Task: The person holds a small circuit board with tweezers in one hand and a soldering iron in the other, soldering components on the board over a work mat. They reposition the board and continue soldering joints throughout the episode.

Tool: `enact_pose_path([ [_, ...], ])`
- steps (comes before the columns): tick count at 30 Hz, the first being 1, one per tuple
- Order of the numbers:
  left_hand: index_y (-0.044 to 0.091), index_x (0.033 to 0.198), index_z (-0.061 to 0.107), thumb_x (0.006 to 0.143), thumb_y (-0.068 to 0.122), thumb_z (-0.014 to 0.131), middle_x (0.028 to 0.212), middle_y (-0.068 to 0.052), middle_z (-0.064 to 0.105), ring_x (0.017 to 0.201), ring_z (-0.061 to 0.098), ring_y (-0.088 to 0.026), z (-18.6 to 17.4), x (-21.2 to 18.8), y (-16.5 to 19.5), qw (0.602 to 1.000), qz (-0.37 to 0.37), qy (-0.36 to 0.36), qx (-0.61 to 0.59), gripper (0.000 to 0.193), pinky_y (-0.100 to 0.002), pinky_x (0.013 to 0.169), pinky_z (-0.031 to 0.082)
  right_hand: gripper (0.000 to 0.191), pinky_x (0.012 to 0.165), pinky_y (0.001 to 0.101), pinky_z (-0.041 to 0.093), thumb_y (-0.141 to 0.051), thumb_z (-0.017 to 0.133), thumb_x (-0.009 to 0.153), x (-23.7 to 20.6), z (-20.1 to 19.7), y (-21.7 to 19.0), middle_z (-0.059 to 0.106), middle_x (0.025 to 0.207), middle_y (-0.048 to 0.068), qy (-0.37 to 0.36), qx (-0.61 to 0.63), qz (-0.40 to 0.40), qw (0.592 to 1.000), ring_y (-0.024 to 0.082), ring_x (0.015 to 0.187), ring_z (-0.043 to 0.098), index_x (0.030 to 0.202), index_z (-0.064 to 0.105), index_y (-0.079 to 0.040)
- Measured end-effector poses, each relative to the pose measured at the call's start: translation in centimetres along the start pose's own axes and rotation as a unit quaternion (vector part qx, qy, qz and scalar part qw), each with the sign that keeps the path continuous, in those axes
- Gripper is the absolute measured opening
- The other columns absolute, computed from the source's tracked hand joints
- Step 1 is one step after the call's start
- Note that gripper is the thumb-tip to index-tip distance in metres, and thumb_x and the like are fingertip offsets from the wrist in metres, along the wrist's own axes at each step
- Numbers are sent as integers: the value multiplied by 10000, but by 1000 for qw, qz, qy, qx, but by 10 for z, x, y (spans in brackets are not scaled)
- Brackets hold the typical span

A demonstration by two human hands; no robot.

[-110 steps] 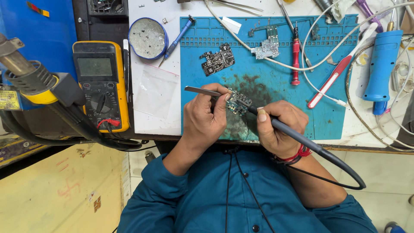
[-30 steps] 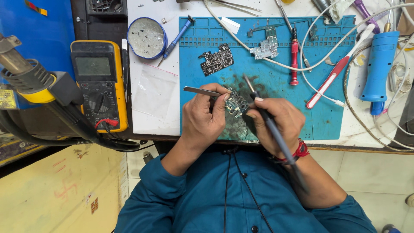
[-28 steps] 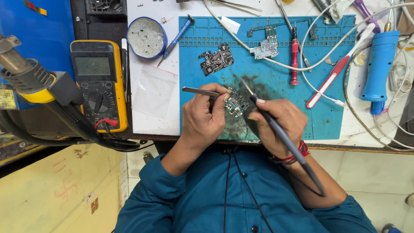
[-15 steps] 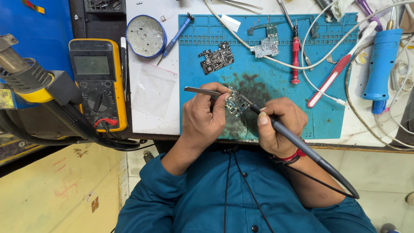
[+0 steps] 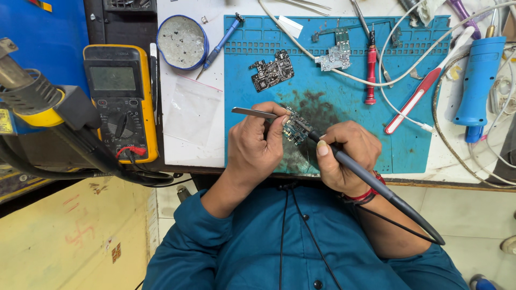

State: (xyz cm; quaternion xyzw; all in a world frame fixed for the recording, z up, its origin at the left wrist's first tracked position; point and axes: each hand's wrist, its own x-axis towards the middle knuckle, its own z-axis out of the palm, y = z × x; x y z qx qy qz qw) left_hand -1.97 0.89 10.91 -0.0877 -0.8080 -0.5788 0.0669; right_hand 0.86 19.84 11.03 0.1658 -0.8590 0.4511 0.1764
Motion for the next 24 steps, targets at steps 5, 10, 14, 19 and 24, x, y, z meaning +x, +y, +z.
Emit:
enact_pose_path([
  [5, 52, 1097, 626, 1030, 54, 675, 880, -53, 729, 587, 634, -120, 0, 0, 0, 1000, -4, -1, 2, 84, -275, 544, 481, 134, 588, 328, 468, -124, 663, 981, -1, 0, 0, 636, 840, 114, -1, -3, 4, 1000, 251, 687, 613, 930, 581, -31],
  [10, 53, 1096, 626, 1033, 52, 676, 873, -52, 723, 591, 633, -120, 0, 0, 0, 1000, -1, 1, 2, 80, -277, 545, 481, 140, 587, 326, 465, -128, 668, 987, -1, 0, 1, 638, 842, 108, -2, -5, 6, 1000, 246, 684, 611, 933, 583, -30],
  [14, 49, 1089, 633, 1029, 48, 679, 852, -51, 717, 580, 629, -120, 0, 0, -1, 1000, -9, 1, 3, 75, -279, 535, 474, 138, 579, 325, 460, -125, 670, 980, -1, 0, 1, 639, 832, 106, 0, -5, 9, 1000, 241, 670, 603, 922, 584, -33],
  [19, 48, 1092, 631, 1029, 46, 674, 878, -58, 725, 599, 644, -120, 1, 0, -1, 1000, 2, 3, 2, 76, -274, 544, 488, 139, 601, 320, 476, -123, 672, 996, -1, 0, 2, 642, 856, 106, -3, -5, 0, 1000, 246, 704, 622, 942, 579, -34],
  [24, 45, 1081, 637, 1019, 47, 683, 837, -53, 720, 575, 641, -123, 1, 0, -1, 1000, -21, 0, -3, 78, -279, 531, 479, 136, 581, 320, 462, -117, 677, 985, 0, 0, 1, 640, 834, 99, -7, -9, 9, 1000, 236, 674, 607, 926, 583, -37],
])
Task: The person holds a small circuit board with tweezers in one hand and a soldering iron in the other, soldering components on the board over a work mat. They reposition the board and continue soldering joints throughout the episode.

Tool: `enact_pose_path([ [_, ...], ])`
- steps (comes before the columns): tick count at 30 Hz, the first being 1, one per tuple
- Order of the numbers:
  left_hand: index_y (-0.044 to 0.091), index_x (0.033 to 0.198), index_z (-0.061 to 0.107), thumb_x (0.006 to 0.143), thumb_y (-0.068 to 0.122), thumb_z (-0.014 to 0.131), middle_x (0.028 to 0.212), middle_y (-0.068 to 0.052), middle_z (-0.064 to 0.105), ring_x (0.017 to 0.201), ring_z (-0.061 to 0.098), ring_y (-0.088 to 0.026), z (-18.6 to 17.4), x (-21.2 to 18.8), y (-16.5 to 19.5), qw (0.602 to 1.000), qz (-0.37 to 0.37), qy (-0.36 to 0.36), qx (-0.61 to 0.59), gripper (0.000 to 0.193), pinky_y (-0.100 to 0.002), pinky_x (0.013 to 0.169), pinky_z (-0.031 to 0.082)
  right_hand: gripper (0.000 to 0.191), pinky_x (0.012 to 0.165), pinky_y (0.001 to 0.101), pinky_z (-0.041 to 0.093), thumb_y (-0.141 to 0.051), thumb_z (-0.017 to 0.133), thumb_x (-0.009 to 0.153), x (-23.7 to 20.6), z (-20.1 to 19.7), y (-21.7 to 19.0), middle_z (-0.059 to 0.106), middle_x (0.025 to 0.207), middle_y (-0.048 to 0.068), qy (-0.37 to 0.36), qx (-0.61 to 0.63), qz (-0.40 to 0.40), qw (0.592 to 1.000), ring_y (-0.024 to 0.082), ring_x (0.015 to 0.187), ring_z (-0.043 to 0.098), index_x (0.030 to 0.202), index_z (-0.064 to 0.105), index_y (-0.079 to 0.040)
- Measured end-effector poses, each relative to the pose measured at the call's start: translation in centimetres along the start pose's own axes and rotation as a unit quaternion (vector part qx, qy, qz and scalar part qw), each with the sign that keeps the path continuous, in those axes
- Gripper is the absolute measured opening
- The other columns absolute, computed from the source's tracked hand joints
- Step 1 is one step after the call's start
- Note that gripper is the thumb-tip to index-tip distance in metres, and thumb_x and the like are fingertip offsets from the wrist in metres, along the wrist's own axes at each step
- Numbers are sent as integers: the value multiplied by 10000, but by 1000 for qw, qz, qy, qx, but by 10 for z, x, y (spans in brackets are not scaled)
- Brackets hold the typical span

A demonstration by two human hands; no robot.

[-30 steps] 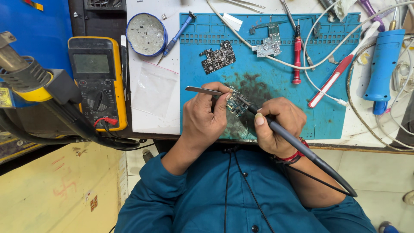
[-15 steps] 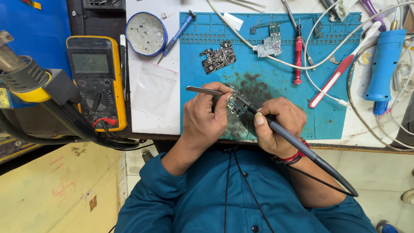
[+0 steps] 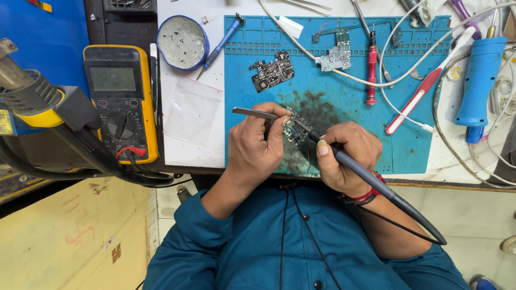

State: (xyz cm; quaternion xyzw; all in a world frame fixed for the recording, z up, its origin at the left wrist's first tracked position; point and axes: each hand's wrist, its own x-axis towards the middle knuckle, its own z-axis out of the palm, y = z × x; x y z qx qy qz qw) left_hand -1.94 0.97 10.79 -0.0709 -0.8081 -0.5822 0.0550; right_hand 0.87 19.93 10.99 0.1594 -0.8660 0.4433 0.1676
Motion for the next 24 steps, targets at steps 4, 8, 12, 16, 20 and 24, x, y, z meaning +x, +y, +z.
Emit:
enact_pose_path([
  [4, 47, 1091, 630, 1030, 45, 673, 876, -58, 723, 612, 660, -126, 0, 0, -1, 1000, 17, 5, 0, 75, -277, 557, 501, 140, 581, 320, 459, -120, 677, 982, 0, 0, 0, 639, 838, 100, 3, 2, -2, 1000, 236, 672, 603, 925, 582, -35],
  [8, 48, 1093, 628, 1032, 47, 671, 880, -59, 723, 622, 665, -132, 0, 0, 0, 1000, 19, 8, 2, 75, -277, 564, 504, 142, 583, 322, 459, -120, 678, 984, 0, 1, -1, 641, 836, 99, 5, 1, -2, 1000, 237, 672, 606, 921, 584, -34],
  [12, 47, 1081, 632, 1027, 46, 674, 860, -59, 720, 595, 653, -136, 0, 0, 0, 1000, 10, 5, 4, 68, -282, 550, 494, 142, 577, 321, 458, -120, 678, 979, 1, 1, -1, 642, 829, 97, 8, 0, 3, 1000, 233, 662, 603, 915, 585, -34],
  [16, 49, 1085, 629, 1030, 48, 672, 874, -60, 722, 614, 667, -138, 0, 0, -1, 1000, 16, 6, 4, 70, -281, 556, 503, 141, 577, 320, 452, -117, 678, 982, 0, 2, 0, 640, 833, 98, 12, -2, 4, 1000, 234, 664, 601, 917, 583, -35],
  [20, 49, 1089, 628, 1029, 49, 669, 864, -58, 719, 606, 662, -136, -1, 1, -1, 1000, 13, 4, 4, 73, -282, 551, 498, 138, 569, 320, 448, -114, 681, 972, 0, 1, -1, 635, 821, 95, 13, -3, 7, 1000, 230, 649, 592, 909, 585, -36],
  [24, 52, 1084, 631, 1028, 48, 669, 850, -52, 721, 589, 656, -130, 0, 1, 0, 1000, 6, 1, 2, 69, -281, 538, 489, 132, 566, 317, 450, -111, 677, 970, 1, 1, -1, 636, 822, 95, 14, 0, 5, 1000, 227, 649, 597, 912, 586, -36],
])
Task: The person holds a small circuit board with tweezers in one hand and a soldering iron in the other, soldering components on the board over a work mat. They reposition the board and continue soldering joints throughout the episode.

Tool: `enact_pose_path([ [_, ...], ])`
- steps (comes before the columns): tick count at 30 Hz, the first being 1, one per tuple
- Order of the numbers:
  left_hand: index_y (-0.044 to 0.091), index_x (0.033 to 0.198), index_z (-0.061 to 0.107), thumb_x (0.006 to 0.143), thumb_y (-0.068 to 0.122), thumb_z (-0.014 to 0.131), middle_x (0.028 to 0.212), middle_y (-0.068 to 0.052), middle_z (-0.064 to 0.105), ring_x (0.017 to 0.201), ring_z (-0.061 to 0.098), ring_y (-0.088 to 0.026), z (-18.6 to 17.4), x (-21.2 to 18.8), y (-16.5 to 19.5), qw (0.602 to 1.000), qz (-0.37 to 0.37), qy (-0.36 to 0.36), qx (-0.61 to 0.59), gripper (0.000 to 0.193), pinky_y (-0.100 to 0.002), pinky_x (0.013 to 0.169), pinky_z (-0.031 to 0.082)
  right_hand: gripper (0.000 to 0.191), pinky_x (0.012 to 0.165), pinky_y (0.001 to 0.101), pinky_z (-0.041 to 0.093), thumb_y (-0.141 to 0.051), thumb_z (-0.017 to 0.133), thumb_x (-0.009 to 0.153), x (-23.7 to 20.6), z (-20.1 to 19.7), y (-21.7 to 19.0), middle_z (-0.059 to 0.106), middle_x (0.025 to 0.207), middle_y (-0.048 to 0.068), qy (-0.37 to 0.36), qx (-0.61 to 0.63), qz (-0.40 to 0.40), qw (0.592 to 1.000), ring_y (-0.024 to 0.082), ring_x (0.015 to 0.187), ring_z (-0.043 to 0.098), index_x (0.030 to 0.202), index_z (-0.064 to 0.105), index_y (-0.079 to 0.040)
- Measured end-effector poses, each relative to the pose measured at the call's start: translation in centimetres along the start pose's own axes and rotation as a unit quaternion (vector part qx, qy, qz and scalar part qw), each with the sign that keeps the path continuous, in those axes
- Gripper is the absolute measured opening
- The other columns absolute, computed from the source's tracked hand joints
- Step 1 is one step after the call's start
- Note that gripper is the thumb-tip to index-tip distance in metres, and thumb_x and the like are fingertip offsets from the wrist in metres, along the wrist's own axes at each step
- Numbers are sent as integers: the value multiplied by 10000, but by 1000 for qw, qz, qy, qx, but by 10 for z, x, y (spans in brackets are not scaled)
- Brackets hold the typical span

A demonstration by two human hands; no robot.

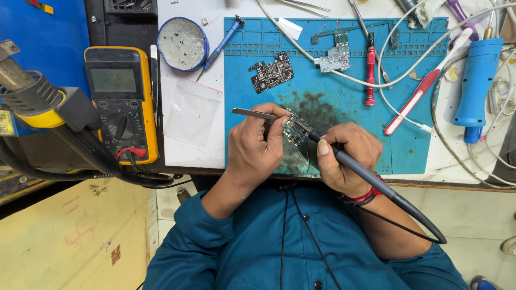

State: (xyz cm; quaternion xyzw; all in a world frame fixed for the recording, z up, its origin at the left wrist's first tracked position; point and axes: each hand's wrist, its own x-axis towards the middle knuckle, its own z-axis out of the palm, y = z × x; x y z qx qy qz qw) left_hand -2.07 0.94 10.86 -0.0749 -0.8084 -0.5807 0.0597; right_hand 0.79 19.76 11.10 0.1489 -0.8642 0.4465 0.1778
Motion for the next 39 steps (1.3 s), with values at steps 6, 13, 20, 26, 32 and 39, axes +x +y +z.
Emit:
enact_pose_path([
  [6, 52, 1078, 630, 1020, 44, 678, 835, -56, 713, 581, 646, -137, 0, -1, -1, 1000, -1, 2, 5, 75, -287, 540, 483, 134, 571, 325, 449, -107, 679, 970, -1, 0, 0, 635, 821, 97, -4, -8, -2, 1000, 237, 650, 596, 911, 582, -36],
  [13, 57, 1063, 621, 1011, 57, 684, 894, -89, 717, 687, 713, -220, -1, 2, 1, 999, 22, 12, 30, 82, -328, 596, 540, 112, 607, 347, 456, -100, 670, 975, 5, -3, -5, 638, 833, 112, -10, -17, 7, 1000, 263, 667, 600, 938, 591, -30],
  [20, 63, 1062, 629, 1005, 60, 681, 869, -77, 718, 648, 703, -210, -2, 1, 0, 1000, 5, 3, 20, 77, -329, 590, 535, 118, 613, 362, 457, -102, 674, 973, 3, -2, -4, 625, 805, 111, -6, -14, 6, 1000, 264, 670, 605, 912, 594, -40],
  [26, 58, 1061, 630, 1008, 62, 687, 859, -73, 712, 634, 690, -192, -2, 0, -1, 1000, 6, 3, 23, 78, -323, 577, 521, 123, 598, 357, 443, -88, 680, 961, 1, -2, -2, 620, 799, 98, -6, -13, 4, 1000, 254, 645, 588, 895, 590, -37],
  [32, 59, 1062, 628, 1009, 50, 675, 879, -76, 722, 614, 678, -189, -1, 0, 0, 1000, 8, 8, 12, 71, -321, 564, 515, 131, 572, 340, 440, -82, 680, 963, 2, -1, -1, 622, 801, 97, -4, -8, -6, 1000, 253, 647, 586, 887, 583, -35],
  [39, 61, 1045, 628, 999, 52, 677, 865, -82, 718, 614, 685, -202, -1, 3, 1, 1000, 9, 11, 12, 68, -322, 558, 520, 118, 606, 348, 447, -78, 676, 947, 6, -2, -4, 624, 789, 102, 1, -1, -2, 1000, 249, 639, 593, 874, 595, -33],
])
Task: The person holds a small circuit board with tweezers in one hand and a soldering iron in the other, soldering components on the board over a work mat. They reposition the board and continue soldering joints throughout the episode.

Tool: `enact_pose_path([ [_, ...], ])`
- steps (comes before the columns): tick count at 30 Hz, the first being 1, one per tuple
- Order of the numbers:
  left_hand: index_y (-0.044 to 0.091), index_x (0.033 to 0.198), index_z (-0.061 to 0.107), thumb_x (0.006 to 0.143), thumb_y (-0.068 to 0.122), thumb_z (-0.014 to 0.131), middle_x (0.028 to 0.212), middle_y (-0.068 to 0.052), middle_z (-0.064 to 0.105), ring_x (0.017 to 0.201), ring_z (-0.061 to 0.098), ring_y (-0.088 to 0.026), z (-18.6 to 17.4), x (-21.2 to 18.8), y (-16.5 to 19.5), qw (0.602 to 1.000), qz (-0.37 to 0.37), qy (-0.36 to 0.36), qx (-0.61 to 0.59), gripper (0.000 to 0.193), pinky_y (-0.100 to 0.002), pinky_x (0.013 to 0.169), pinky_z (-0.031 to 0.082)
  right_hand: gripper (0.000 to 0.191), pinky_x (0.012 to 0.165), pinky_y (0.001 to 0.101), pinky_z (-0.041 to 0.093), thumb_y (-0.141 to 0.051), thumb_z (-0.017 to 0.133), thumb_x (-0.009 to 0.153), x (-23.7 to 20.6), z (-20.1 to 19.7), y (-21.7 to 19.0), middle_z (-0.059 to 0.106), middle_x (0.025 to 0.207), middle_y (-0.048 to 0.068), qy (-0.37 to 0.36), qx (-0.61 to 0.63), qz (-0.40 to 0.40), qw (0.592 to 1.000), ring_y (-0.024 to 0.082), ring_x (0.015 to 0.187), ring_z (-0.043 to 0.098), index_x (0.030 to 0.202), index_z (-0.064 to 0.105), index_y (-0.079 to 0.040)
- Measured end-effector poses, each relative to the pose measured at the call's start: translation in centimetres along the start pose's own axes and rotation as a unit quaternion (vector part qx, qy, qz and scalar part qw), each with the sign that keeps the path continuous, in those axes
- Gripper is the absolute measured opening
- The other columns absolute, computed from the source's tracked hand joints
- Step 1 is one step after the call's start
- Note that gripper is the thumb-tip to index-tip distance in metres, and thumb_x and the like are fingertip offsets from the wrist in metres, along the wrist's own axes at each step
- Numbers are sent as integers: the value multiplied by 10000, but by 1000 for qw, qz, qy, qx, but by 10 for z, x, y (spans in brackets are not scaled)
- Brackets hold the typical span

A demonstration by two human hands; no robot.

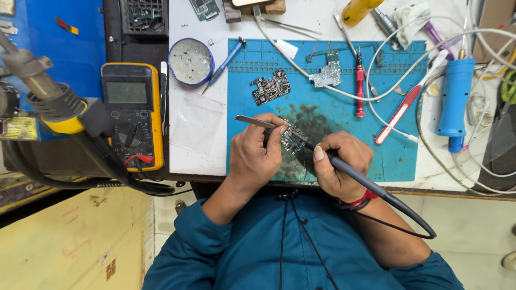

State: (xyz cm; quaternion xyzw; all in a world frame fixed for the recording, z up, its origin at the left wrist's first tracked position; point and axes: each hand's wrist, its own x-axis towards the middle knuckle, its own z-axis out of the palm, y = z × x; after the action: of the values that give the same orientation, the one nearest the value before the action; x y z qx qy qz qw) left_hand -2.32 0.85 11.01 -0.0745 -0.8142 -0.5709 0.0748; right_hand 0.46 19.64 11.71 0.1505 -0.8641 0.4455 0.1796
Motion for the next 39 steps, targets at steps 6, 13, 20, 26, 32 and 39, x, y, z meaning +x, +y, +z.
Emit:
enact_pose_path([
  [6, 56, 1041, 627, 1004, 57, 677, 859, -89, 719, 623, 693, -196, 0, 1, 1, 1000, -1, 2, -12, 62, -315, 558, 522, 109, 611, 331, 451, -90, 665, 964, -3, -3, 1, 627, 790, 95, 6, 6, 28, 1000, 225, 638, 596, 905, 604, -22],
  [13, 45, 1029, 629, 991, 64, 689, 790, -80, 700, 594, 678, -190, -2, -1, 2, 999, -26, 14, -33, 74, -311, 551, 512, 178, 736, 339, 544, -124, 702, 1010, 1, 0, -2, 721, 962, 130, 2, -23, 22, 1000, 254, 805, 710, 1140, 667, -8],
  [20, 45, 1016, 623, 973, 55, 675, 840, -103, 709, 659, 719, -245, 0, 4, 2, 1000, 15, 19, 13, 68, -343, 575, 542, 231, 754, 387, 576, -86, 743, 940, 16, 4, -12, 737, 1005, 162, -24, -117, -73, 990, 321, 865, 734, 1158, 691, -31],
  [26, 47, 1049, 618, 998, 44, 657, 871, -107, 727, 699, 739, -256, 2, -2, -4, 1000, -7, 3, 8, 64, -344, 604, 555, 244, 756, 374, 577, -81, 753, 940, 10, 2, -12, 745, 1019, 146, -47, -83, -60, 994, 303, 868, 742, 1170, 685, -35],
  [32, 44, 1059, 625, 983, 29, 647, 886, -109, 734, 741, 755, -257, 3, 6, 0, 1000, 8, 21, 7, 80, -338, 639, 572, 310, 763, 361, 587, -63, 754, 932, 17, 3, -6, 756, 1047, 137, -28, -71, -58, 995, 292, 874, 750, 1217, 657, 11],
  [39, 42, 1040, 655, 994, 50, 674, 853, -99, 742, 706, 742, -182, 3, 1, 0, 999, -38, -5, 4, 50, -304, 624, 561, 330, 761, 340, 590, -93, 762, 955, 7, -2, 0, 760, 995, 109, -15, -37, -28, 999, 271, 849, 767, 1248, 655, 13],
])
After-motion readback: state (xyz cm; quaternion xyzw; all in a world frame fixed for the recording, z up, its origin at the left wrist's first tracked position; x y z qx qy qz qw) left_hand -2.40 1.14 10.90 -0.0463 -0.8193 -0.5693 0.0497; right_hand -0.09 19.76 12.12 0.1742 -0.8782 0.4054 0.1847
